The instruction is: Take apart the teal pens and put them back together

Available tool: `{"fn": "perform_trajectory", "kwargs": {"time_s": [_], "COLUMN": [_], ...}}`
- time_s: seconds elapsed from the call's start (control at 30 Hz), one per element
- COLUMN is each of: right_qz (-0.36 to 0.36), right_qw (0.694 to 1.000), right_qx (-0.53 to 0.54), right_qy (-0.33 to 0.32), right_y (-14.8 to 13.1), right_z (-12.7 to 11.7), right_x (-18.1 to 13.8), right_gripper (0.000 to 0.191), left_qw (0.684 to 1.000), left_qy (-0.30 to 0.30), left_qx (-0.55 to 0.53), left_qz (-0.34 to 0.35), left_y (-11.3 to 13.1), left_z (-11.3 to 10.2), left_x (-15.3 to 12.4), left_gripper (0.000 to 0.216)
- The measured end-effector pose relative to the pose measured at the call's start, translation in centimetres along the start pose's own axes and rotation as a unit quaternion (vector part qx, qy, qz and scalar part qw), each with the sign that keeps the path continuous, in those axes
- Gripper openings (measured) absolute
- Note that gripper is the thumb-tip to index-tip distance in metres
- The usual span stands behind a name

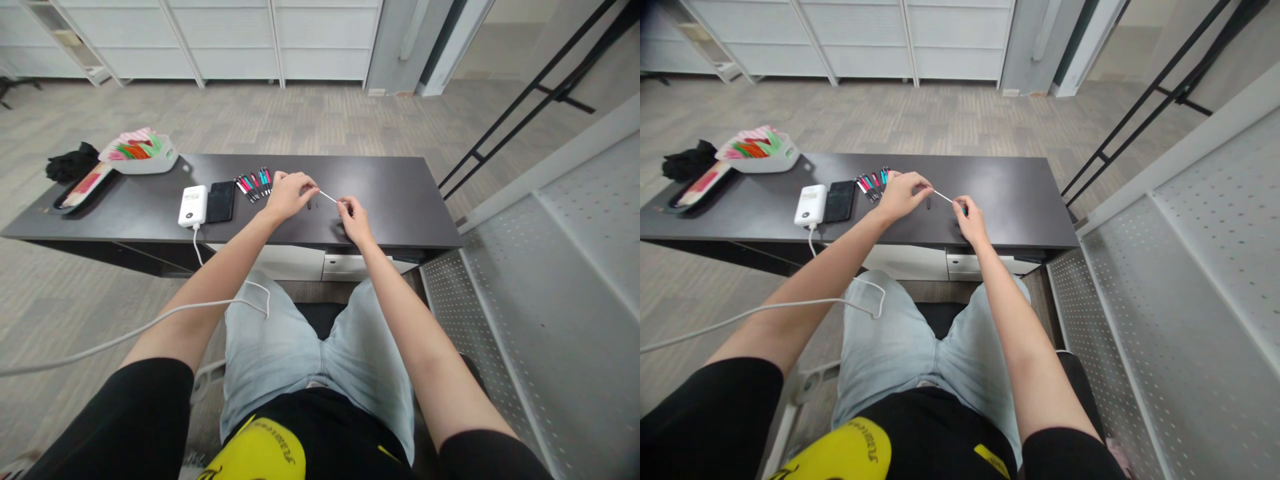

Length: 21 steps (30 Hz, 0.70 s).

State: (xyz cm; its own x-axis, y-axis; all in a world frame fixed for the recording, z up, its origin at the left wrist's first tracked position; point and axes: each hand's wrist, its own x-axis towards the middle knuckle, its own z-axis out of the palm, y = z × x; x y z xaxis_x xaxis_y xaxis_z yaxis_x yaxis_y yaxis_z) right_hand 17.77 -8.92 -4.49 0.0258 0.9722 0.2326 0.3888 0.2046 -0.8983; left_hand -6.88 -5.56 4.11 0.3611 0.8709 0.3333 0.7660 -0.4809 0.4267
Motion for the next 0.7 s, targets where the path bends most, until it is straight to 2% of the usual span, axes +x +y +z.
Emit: {"fn": "perform_trajectory", "kwargs": {"time_s": [0.1,0.17,0.3,0.47,0.57,0.63,0.7], "right_qz": [0.012,0.018,0.029,0.020,0.014,0.007,0.000], "right_qw": [1.000,0.999,0.999,1.000,1.000,0.999,0.999], "right_qx": [0.017,0.024,0.021,0.019,0.027,0.035,0.043], "right_qy": [0.017,0.017,0.015,0.009,0.006,0.010,0.015], "right_y": [0.0,0.0,-0.2,-0.3,-0.1,0.1,0.4], "right_z": [0.0,0.1,0.1,0.2,0.3,0.3,0.3], "right_x": [0.3,0.3,0.3,0.1,0.2,0.2,0.3], "right_gripper": [0.027,0.025,0.020,0.023,0.023,0.025,0.028], "left_qw": [0.998,0.997,0.998,0.997,0.998,0.999,0.999], "left_qy": [0.048,0.057,0.027,-0.034,-0.033,-0.018,-0.023], "left_qx": [0.004,0.016,0.053,0.063,0.058,0.037,0.011], "left_qz": [-0.042,-0.048,-0.024,0.005,-0.003,-0.017,-0.023], "left_y": [-0.6,-0.8,-0.2,1.4,1.6,1.1,0.1], "left_z": [-0.2,0.3,2.9,6.1,6.7,6.6,6.3], "left_x": [-0.2,-0.4,-1.0,-1.7,-1.3,-0.7,0.0], "left_gripper": [0.017,0.020,0.026,0.036,0.033,0.020,0.021]}}
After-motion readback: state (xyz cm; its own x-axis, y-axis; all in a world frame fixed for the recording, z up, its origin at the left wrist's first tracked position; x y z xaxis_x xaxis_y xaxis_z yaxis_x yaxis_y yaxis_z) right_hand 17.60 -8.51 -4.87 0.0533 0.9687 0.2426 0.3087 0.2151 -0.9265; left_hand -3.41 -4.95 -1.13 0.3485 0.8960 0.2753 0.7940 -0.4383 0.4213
